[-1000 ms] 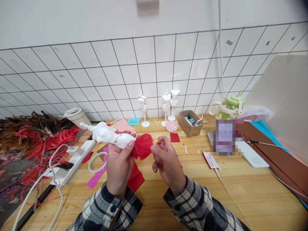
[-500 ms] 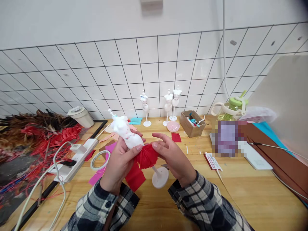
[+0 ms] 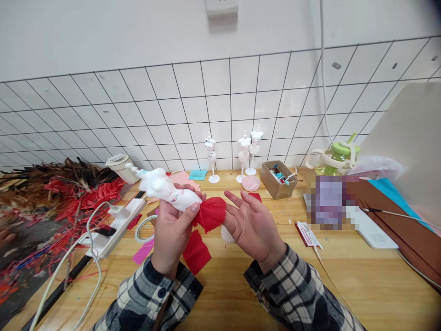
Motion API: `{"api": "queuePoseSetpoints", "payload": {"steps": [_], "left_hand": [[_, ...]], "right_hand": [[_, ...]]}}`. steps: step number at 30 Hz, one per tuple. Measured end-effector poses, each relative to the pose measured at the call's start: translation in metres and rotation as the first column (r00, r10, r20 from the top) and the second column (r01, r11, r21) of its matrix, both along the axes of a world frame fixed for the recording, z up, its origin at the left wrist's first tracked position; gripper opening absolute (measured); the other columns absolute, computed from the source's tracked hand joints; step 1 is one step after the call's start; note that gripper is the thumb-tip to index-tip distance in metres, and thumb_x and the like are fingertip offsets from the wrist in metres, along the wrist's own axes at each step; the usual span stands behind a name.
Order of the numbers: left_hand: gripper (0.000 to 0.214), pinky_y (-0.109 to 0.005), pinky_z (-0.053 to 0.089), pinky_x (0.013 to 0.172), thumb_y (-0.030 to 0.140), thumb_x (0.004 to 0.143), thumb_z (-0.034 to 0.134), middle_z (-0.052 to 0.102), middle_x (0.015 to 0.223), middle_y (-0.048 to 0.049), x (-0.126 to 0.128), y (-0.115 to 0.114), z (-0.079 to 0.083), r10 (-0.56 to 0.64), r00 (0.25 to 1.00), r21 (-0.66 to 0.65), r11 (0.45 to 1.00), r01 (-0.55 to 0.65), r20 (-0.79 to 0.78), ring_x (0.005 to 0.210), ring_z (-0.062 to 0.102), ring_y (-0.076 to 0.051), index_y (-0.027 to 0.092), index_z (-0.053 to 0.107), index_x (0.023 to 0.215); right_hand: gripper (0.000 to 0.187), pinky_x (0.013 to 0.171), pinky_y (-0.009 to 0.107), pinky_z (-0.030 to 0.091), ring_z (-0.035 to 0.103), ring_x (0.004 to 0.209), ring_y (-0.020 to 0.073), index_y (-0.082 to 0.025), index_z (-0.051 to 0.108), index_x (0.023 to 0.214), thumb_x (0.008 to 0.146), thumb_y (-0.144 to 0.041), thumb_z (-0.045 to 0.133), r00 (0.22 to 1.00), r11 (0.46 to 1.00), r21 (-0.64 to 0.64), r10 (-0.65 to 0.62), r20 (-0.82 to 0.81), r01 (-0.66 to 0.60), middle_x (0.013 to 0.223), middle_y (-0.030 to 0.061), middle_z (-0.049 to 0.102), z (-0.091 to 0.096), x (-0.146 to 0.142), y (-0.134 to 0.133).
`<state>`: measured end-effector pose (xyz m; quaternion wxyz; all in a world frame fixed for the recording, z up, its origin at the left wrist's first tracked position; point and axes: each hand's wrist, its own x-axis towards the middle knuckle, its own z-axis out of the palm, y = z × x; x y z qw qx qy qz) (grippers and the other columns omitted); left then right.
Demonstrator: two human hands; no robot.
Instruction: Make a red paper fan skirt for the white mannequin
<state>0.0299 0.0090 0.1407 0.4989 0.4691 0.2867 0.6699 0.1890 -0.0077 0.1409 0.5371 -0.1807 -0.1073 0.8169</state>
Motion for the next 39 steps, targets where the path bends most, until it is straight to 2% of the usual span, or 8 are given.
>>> {"api": "queuePoseSetpoints", "payload": {"steps": [7, 13, 20, 23, 26, 31, 34, 39], "left_hand": [[0.039, -0.038, 0.045, 0.102, 0.008, 0.071, 0.073, 0.052, 0.106, 0.0, 0.008, -0.009, 0.006, 0.313, 0.946, 0.248, 0.926, -0.285, -0.081, 0.101, 0.06, -0.017, 0.026, 0.05, 0.098], [0.038, -0.034, 0.047, 0.098, 0.01, 0.072, 0.073, 0.051, 0.106, -0.0006, 0.013, -0.014, 0.005, 0.337, 0.929, 0.242, 0.924, -0.295, -0.154, 0.104, 0.059, -0.018, 0.026, 0.05, 0.099], [0.043, -0.028, 0.051, 0.09, 0.014, 0.071, 0.075, 0.057, 0.108, -0.0006, 0.012, -0.012, 0.0, 0.252, 0.959, 0.098, 0.966, -0.24, -0.134, 0.097, 0.063, -0.015, 0.026, 0.049, 0.103], [0.043, -0.025, 0.051, 0.087, 0.017, 0.071, 0.076, 0.062, 0.106, 0.0003, 0.009, -0.006, 0.0, 0.157, 0.987, -0.051, 0.986, -0.159, -0.042, 0.095, 0.063, -0.013, 0.025, 0.051, 0.105], [0.041, -0.021, 0.05, 0.085, 0.016, 0.069, 0.077, 0.065, 0.099, 0.0017, 0.004, 0.002, 0.002, 0.082, 0.996, -0.159, 0.984, -0.074, 0.043, 0.092, 0.063, -0.011, 0.023, 0.056, 0.103], [0.037, -0.023, 0.052, 0.08, 0.011, 0.069, 0.073, 0.067, 0.096, -0.0031, -0.011, 0.01, 0.008, -0.174, 0.983, -0.319, 0.93, 0.182, 0.051, 0.089, 0.065, -0.015, 0.018, 0.06, 0.102], [0.034, -0.028, 0.055, 0.077, 0.01, 0.07, 0.07, 0.067, 0.094, -0.0055, -0.02, 0.008, 0.012, -0.248, 0.964, -0.381, 0.886, 0.264, 0.092, 0.088, 0.067, -0.019, 0.018, 0.061, 0.103], [0.025, -0.026, 0.056, 0.07, 0.02, 0.078, 0.068, 0.068, 0.093, -0.0078, -0.022, 0.0, 0.012, -0.306, 0.944, -0.447, 0.832, 0.328, 0.123, 0.083, 0.067, -0.019, 0.017, 0.063, 0.102]], "right_hand": [[0.049, 0.052, 0.017, 0.036, 0.054, 0.069, 0.0087, -0.021, 0.057, 0.113, 0.067, -0.015, 0.074, 0.949, 0.983, 0.163, 0.026, 0.313, -0.081, 0.088, -0.0004, 0.062, -0.005, -0.009, -0.008], [0.05, 0.049, 0.017, 0.028, 0.049, 0.063, 0.0062, -0.022, 0.055, 0.114, 0.068, -0.017, 0.074, 0.92, 0.965, 0.256, -0.052, 0.388, -0.053, 0.087, -0.0018, 0.065, -0.01, -0.02, -0.01], [0.058, 0.065, 0.023, 0.043, 0.059, 0.073, 0.0127, -0.021, 0.051, 0.113, 0.062, -0.02, 0.079, 0.905, 0.943, 0.333, -0.159, 0.394, 0.021, 0.083, -0.0004, 0.067, -0.014, -0.027, -0.009], [0.054, 0.06, 0.024, 0.042, 0.053, 0.064, 0.0112, -0.022, 0.049, 0.116, 0.067, -0.02, 0.072, 0.765, 0.902, 0.429, -0.306, 0.567, 0.043, 0.084, -0.0008, 0.064, -0.016, -0.027, -0.008], [0.056, 0.055, 0.023, 0.038, 0.041, 0.055, 0.008, -0.024, 0.048, 0.122, 0.069, -0.016, 0.065, 0.468, 0.839, 0.541, -0.5, 0.728, 0.056, 0.087, -0.0018, 0.058, -0.016, -0.023, -0.01], [0.06, 0.058, 0.026, 0.038, 0.038, 0.058, 0.0094, -0.024, 0.045, 0.126, 0.069, -0.007, 0.051, 0.116, 0.686, 0.728, -0.725, 0.679, 0.026, 0.093, 0.0002, 0.052, -0.01, -0.005, -0.012], [0.052, 0.062, 0.028, 0.038, 0.043, 0.064, 0.0122, -0.022, 0.051, 0.12, 0.071, -0.007, 0.05, 0.024, 0.635, 0.767, -0.769, 0.639, -0.088, 0.092, 0.0013, 0.055, -0.005, 0.006, -0.012], [0.015, 0.067, 0.03, 0.039, 0.05, 0.071, 0.0159, -0.022, 0.065, 0.094, 0.08, -0.029, 0.063, 0.023, 0.612, 0.749, -0.77, 0.637, -0.253, 0.077, 0.0007, 0.058, -0.003, 0.005, -0.011]]}}
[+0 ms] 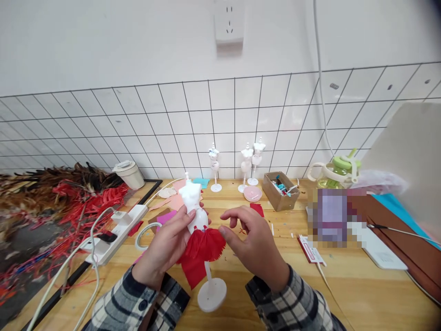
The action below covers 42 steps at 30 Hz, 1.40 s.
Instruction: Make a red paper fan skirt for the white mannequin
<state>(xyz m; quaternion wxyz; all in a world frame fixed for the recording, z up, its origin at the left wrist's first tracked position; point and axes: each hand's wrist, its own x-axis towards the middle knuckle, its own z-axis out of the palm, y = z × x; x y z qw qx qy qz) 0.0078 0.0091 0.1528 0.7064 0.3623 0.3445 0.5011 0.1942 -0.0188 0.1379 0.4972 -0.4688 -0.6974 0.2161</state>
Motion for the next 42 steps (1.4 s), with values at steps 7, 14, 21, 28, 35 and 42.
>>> {"api": "queuePoseSetpoints", "payload": {"steps": [7, 14, 21, 28, 35, 42], "left_hand": [[0.027, -0.028, 0.056, 0.072, 0.03, 0.086, 0.061, 0.068, 0.099, -0.0087, 0.005, -0.008, -0.007, -0.116, 0.993, -0.01, 0.993, 0.115, -0.024, 0.09, 0.066, -0.02, 0.019, 0.064, 0.111], [0.026, -0.031, 0.057, 0.071, 0.021, 0.08, 0.067, 0.069, 0.095, -0.0099, 0.003, -0.009, -0.008, -0.171, 0.985, -0.028, 0.985, 0.171, -0.007, 0.088, 0.067, -0.023, 0.017, 0.066, 0.106], [0.024, -0.025, 0.056, 0.067, 0.011, 0.077, 0.066, 0.069, 0.095, -0.0092, 0.003, -0.004, -0.01, -0.068, 0.997, -0.017, 0.997, 0.069, 0.043, 0.08, 0.068, -0.018, 0.015, 0.064, 0.101], [0.016, -0.029, 0.057, 0.062, 0.016, 0.079, 0.065, 0.069, 0.082, -0.0103, -0.001, 0.003, -0.008, -0.006, 1.0, -0.109, 0.994, 0.006, -0.001, 0.068, 0.068, -0.018, 0.011, 0.063, 0.094], [0.036, -0.028, 0.053, 0.069, 0.029, 0.077, 0.07, 0.068, 0.099, -0.0072, 0.006, -0.008, -0.007, -0.053, 0.977, 0.027, 0.998, 0.06, -0.206, 0.078, 0.066, -0.017, 0.016, 0.055, 0.107], [0.037, -0.032, 0.047, 0.079, 0.041, 0.08, 0.065, 0.064, 0.1, -0.0055, 0.004, -0.008, -0.011, 0.076, 0.886, 0.244, 0.969, 0.043, -0.458, 0.092, 0.059, -0.02, 0.017, 0.056, 0.106]], "right_hand": [[0.013, 0.068, 0.031, 0.038, 0.055, 0.075, 0.0166, -0.021, 0.064, 0.089, 0.08, -0.03, 0.067, 0.993, 0.995, 0.055, 0.078, 0.09, -0.083, 0.077, 0.0012, 0.062, -0.008, -0.012, 0.001], [0.015, 0.072, 0.032, 0.04, 0.058, 0.078, 0.0175, -0.021, 0.063, 0.091, 0.08, -0.031, 0.068, 0.982, 0.987, 0.047, 0.15, 0.117, -0.156, 0.081, 0.0015, 0.066, -0.011, -0.008, 0.005], [0.02, 0.078, 0.035, 0.042, 0.055, 0.088, 0.0186, -0.03, 0.069, 0.102, 0.087, -0.023, 0.057, 0.954, 0.939, 0.21, 0.233, 0.188, -0.271, 0.094, 0.0034, 0.063, -0.005, -0.007, -0.003], [0.03, 0.072, 0.034, 0.044, 0.054, 0.079, 0.0186, -0.025, 0.063, 0.115, 0.087, -0.034, 0.058, 0.988, 0.988, 0.124, 0.073, 0.133, -0.09, 0.088, 0.0047, 0.061, 0.001, 0.001, -0.003], [0.014, 0.077, 0.033, 0.044, 0.059, 0.087, 0.0186, -0.02, 0.068, 0.088, 0.087, -0.029, 0.058, 0.984, 0.993, -0.071, 0.107, 0.139, -0.098, 0.09, 0.0044, 0.067, -0.013, -0.007, 0.004], [0.012, 0.075, 0.032, 0.044, 0.06, 0.083, 0.018, -0.021, 0.069, 0.084, 0.086, -0.028, 0.059, 0.993, 0.999, 0.029, -0.019, 0.116, 0.015, 0.086, 0.003, 0.068, -0.009, -0.009, 0.0]]}}
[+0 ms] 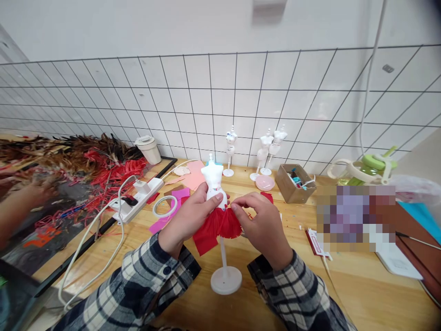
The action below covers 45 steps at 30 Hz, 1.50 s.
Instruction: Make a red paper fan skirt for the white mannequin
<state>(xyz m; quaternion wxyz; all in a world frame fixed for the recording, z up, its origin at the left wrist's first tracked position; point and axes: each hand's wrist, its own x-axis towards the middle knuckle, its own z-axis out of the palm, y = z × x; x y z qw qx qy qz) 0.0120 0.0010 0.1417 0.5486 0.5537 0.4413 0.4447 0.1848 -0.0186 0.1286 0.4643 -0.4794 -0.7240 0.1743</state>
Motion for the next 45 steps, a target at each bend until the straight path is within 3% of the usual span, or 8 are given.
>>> {"api": "queuePoseSetpoints", "payload": {"steps": [11, 17, 21, 25, 31, 45], "left_hand": [[0.04, -0.03, 0.042, 0.075, 0.04, 0.083, 0.061, 0.062, 0.095, -0.003, 0.004, -0.004, 0.001, -0.077, 0.989, 0.031, 0.996, 0.082, -0.128, 0.082, 0.055, -0.018, 0.02, 0.053, 0.117], [0.037, -0.029, 0.042, 0.076, 0.037, 0.083, 0.063, 0.06, 0.094, -0.0028, 0.001, -0.007, 0.0, -0.219, 0.972, -0.074, 0.971, 0.225, 0.08, 0.084, 0.053, -0.017, 0.019, 0.054, 0.114], [0.035, -0.029, 0.041, 0.077, 0.035, 0.084, 0.062, 0.059, 0.095, -0.0025, -0.002, -0.008, -0.001, -0.232, 0.968, -0.074, 0.968, 0.239, 0.099, 0.087, 0.053, -0.017, 0.02, 0.055, 0.116], [0.04, -0.029, 0.042, 0.079, 0.032, 0.085, 0.061, 0.059, 0.097, -0.0023, -0.004, -0.009, 0.001, -0.339, 0.93, -0.111, 0.928, 0.355, 0.139, 0.089, 0.054, -0.017, 0.024, 0.052, 0.123], [0.041, -0.029, 0.042, 0.083, 0.03, 0.086, 0.061, 0.06, 0.101, -0.0039, 0.0, -0.009, 0.002, -0.303, 0.931, -0.085, 0.942, 0.325, 0.203, 0.094, 0.054, -0.019, 0.024, 0.053, 0.126], [0.038, -0.028, 0.044, 0.078, 0.031, 0.086, 0.061, 0.06, 0.093, -0.0034, 0.0, -0.01, 0.006, -0.271, 0.944, -0.091, 0.952, 0.291, 0.186, 0.084, 0.054, -0.016, 0.022, 0.055, 0.122]], "right_hand": [[0.006, 0.069, 0.03, 0.042, 0.057, 0.074, 0.0162, -0.02, 0.064, 0.073, 0.078, -0.02, 0.066, 0.996, 0.993, -0.08, 0.087, 0.004, -0.086, 0.074, 0.0005, 0.065, 0.004, 0.005, -0.003], [0.01, 0.071, 0.031, 0.042, 0.056, 0.075, 0.0161, -0.018, 0.059, 0.07, 0.077, -0.015, 0.064, 0.977, 0.974, -0.074, 0.214, -0.019, -0.215, 0.074, 0.001, 0.063, 0.012, 0.007, -0.006], [0.01, 0.072, 0.031, 0.041, 0.055, 0.076, 0.0166, -0.018, 0.058, 0.071, 0.078, -0.015, 0.064, 0.972, 0.972, -0.041, 0.231, -0.034, -0.232, 0.075, 0.0017, 0.062, 0.016, 0.009, -0.008], [0.012, 0.067, 0.028, 0.042, 0.054, 0.071, 0.0146, -0.018, 0.057, 0.07, 0.081, -0.019, 0.063, 0.934, 0.929, -0.104, 0.347, -0.087, -0.355, 0.072, 0.0008, 0.061, 0.018, 0.012, -0.009], [0.008, 0.063, 0.027, 0.041, 0.053, 0.067, 0.0132, -0.018, 0.059, 0.071, 0.077, -0.015, 0.064, 0.98, 0.978, -0.083, 0.188, -0.057, -0.193, 0.069, -0.0008, 0.058, 0.018, 0.007, -0.013], [0.012, 0.065, 0.029, 0.045, 0.056, 0.068, 0.0143, -0.019, 0.062, 0.068, 0.078, -0.022, 0.068, 0.986, 0.986, -0.042, 0.158, -0.05, -0.16, 0.069, 0.0006, 0.063, 0.015, 0.008, -0.011]]}}
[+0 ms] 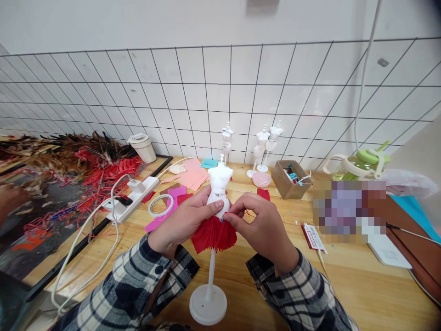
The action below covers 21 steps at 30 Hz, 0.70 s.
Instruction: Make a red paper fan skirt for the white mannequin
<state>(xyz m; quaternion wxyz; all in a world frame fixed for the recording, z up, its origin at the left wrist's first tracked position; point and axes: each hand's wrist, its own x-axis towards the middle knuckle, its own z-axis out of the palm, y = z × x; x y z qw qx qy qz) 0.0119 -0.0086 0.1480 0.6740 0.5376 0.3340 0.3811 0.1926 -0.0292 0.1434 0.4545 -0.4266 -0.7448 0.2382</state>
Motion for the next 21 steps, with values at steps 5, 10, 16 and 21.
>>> {"api": "queuePoseSetpoints", "payload": {"steps": [5, 10, 16, 21], "left_hand": [[0.038, -0.028, 0.044, 0.08, 0.031, 0.084, 0.063, 0.06, 0.092, -0.0029, 0.002, -0.001, 0.002, 0.037, 0.999, 0.013, 0.999, -0.037, -0.019, 0.084, 0.055, -0.016, 0.021, 0.055, 0.121], [0.041, -0.03, 0.044, 0.081, 0.034, 0.084, 0.063, 0.06, 0.096, -0.0036, 0.002, -0.001, 0.005, 0.063, 0.995, 0.053, 0.997, -0.059, -0.075, 0.087, 0.055, -0.017, 0.021, 0.055, 0.122], [0.044, -0.03, 0.043, 0.081, 0.035, 0.085, 0.061, 0.06, 0.1, -0.0044, 0.003, -0.004, 0.009, 0.049, 0.991, 0.119, 0.992, -0.034, -0.126, 0.089, 0.054, -0.019, 0.023, 0.052, 0.127], [0.047, -0.029, 0.043, 0.079, 0.037, 0.084, 0.062, 0.062, 0.096, -0.0031, 0.014, -0.004, 0.005, 0.125, 0.988, 0.09, 0.989, -0.117, -0.087, 0.086, 0.055, -0.018, 0.024, 0.049, 0.128]], "right_hand": [[0.01, 0.062, 0.028, 0.046, 0.058, 0.067, 0.0143, -0.019, 0.064, 0.07, 0.078, -0.024, 0.07, 0.999, 0.999, -0.03, -0.024, -0.024, 0.023, 0.07, 0.0011, 0.064, 0.0, 0.0, 0.001], [0.01, 0.062, 0.027, 0.05, 0.061, 0.067, 0.0143, -0.019, 0.066, 0.073, 0.077, -0.026, 0.071, 0.995, 0.991, -0.135, 0.0, -0.1, -0.013, 0.073, 0.0023, 0.067, -0.002, 0.002, 0.003], [0.019, 0.051, 0.024, 0.048, 0.058, 0.053, 0.0121, -0.018, 0.065, 0.069, 0.072, -0.033, 0.076, 0.983, 0.97, -0.238, -0.001, -0.182, -0.044, 0.063, 0.0003, 0.067, -0.001, 0.003, 0.004], [0.016, 0.056, 0.024, 0.049, 0.061, 0.062, 0.013, -0.018, 0.064, 0.068, 0.074, -0.029, 0.073, 0.975, 0.968, -0.243, 0.001, -0.221, -0.056, 0.067, 0.0006, 0.067, -0.004, 0.006, 0.012]]}}
